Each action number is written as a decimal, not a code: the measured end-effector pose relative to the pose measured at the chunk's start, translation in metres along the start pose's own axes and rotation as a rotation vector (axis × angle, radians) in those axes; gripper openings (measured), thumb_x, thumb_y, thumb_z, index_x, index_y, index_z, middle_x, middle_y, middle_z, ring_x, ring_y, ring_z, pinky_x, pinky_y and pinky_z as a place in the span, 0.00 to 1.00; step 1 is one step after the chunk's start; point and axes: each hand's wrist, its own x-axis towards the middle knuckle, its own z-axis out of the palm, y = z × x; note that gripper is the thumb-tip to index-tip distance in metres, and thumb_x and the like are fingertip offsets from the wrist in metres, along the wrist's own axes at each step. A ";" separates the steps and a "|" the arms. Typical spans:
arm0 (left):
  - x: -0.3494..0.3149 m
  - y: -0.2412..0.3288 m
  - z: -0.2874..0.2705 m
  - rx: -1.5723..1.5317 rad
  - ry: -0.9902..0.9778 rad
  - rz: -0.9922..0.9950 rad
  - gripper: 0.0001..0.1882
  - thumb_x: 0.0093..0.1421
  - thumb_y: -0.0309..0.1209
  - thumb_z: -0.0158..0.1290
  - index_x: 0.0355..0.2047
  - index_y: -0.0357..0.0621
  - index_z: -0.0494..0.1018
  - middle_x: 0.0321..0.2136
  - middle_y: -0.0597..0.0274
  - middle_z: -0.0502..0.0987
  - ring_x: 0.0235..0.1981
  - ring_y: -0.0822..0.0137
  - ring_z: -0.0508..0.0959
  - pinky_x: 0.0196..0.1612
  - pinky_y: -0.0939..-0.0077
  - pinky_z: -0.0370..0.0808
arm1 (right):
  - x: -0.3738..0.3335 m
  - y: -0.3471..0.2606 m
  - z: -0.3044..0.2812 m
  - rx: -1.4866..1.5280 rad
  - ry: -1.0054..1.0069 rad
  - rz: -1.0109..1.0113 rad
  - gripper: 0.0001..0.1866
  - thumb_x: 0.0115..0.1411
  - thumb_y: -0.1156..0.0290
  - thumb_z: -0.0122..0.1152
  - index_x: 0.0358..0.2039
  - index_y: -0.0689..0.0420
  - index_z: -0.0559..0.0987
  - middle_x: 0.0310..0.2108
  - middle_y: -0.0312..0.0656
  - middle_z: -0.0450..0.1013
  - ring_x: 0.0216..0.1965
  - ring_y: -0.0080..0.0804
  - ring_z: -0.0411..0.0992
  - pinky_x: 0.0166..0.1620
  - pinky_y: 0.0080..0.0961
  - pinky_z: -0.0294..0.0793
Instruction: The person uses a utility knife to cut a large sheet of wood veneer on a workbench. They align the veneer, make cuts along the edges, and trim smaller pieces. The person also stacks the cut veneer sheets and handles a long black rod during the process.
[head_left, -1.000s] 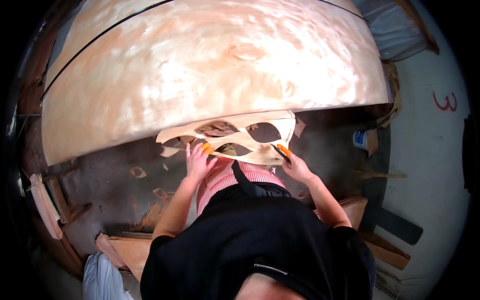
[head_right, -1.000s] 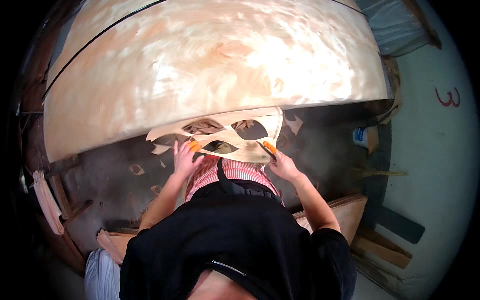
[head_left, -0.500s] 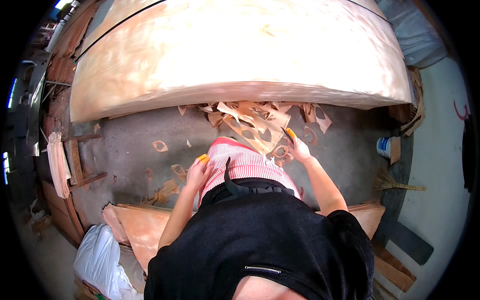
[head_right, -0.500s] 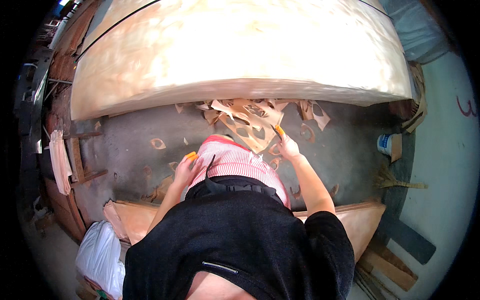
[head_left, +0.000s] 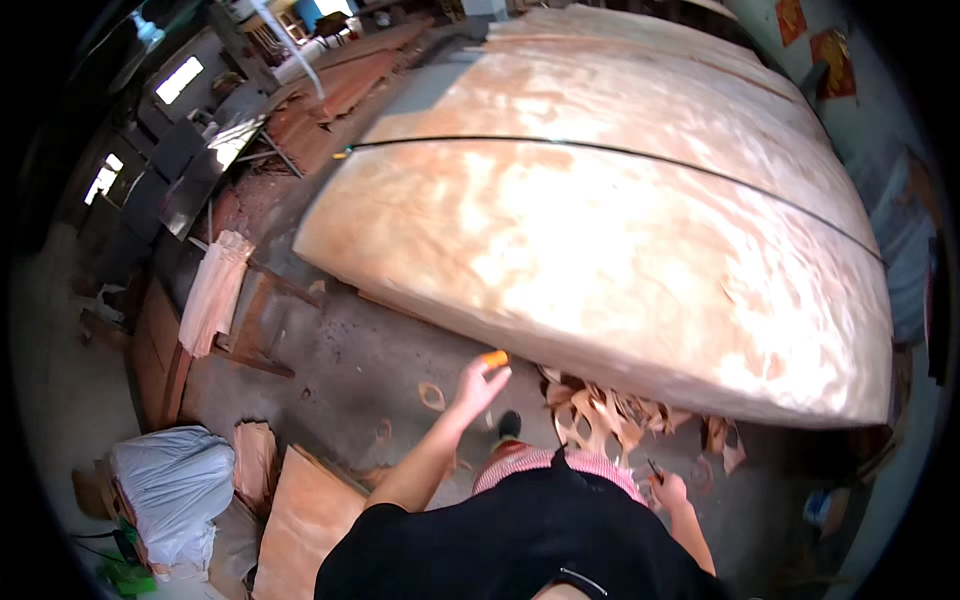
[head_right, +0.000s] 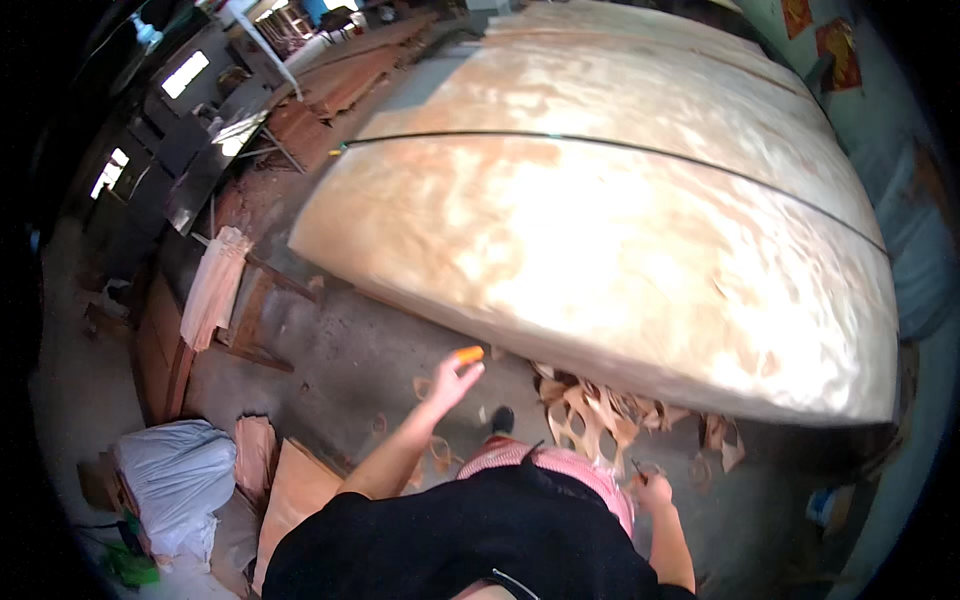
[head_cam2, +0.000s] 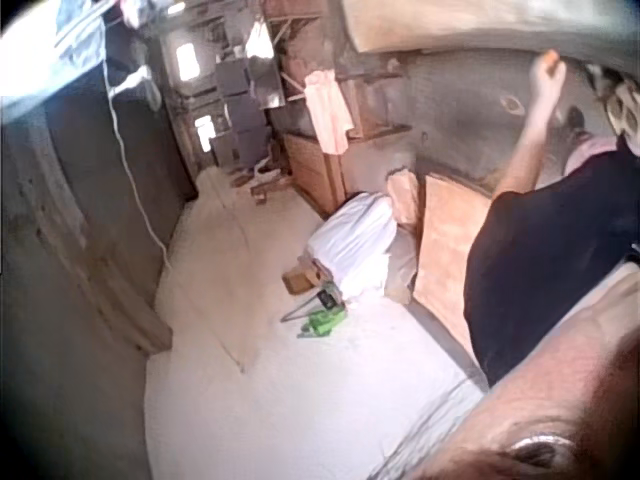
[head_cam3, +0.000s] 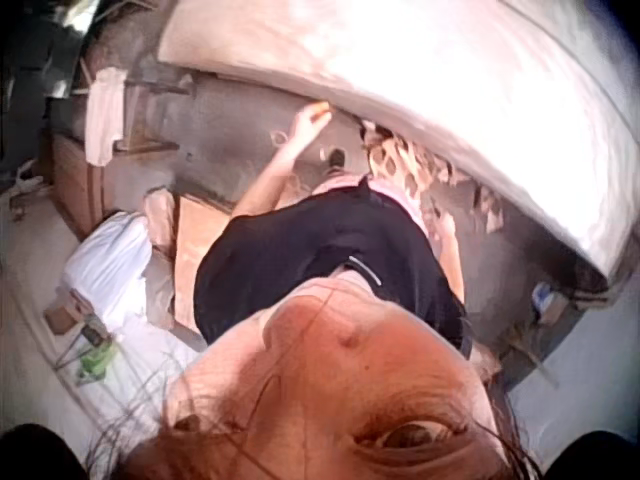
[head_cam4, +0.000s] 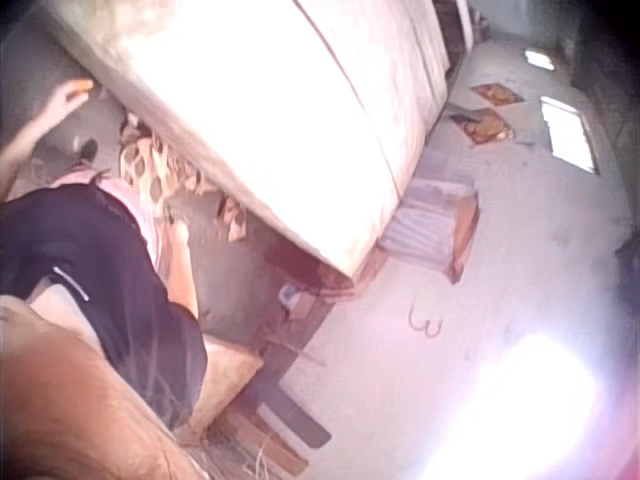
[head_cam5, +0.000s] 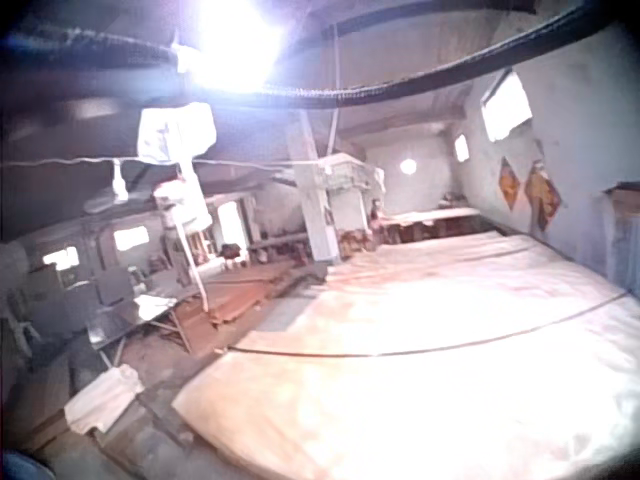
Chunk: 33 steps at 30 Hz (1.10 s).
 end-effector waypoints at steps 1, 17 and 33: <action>0.036 0.013 -0.034 -0.111 0.103 -0.044 0.17 0.49 0.31 0.55 0.39 0.36 0.71 0.36 0.58 0.74 0.40 0.68 0.73 0.44 0.76 0.68 | 0.006 -0.019 0.001 0.064 0.028 -0.045 0.13 0.50 0.60 0.52 0.31 0.55 0.76 0.25 0.49 0.73 0.30 0.46 0.71 0.35 0.38 0.70; 0.396 0.214 -0.416 -0.444 0.717 0.640 0.12 0.57 0.35 0.47 0.36 0.39 0.71 0.31 0.67 0.73 0.33 0.77 0.70 0.35 0.82 0.64 | 0.062 -0.192 0.015 0.050 0.097 -0.126 0.17 0.53 0.58 0.50 0.37 0.58 0.73 0.27 0.53 0.72 0.31 0.49 0.71 0.35 0.40 0.69; 0.385 0.046 -0.392 0.013 1.290 -0.049 0.16 0.50 0.40 0.50 0.28 0.37 0.74 0.30 0.48 0.74 0.33 0.52 0.74 0.36 0.66 0.69 | 0.019 -0.126 0.040 0.146 0.153 0.058 0.15 0.52 0.61 0.51 0.34 0.59 0.73 0.26 0.54 0.72 0.32 0.50 0.70 0.36 0.41 0.69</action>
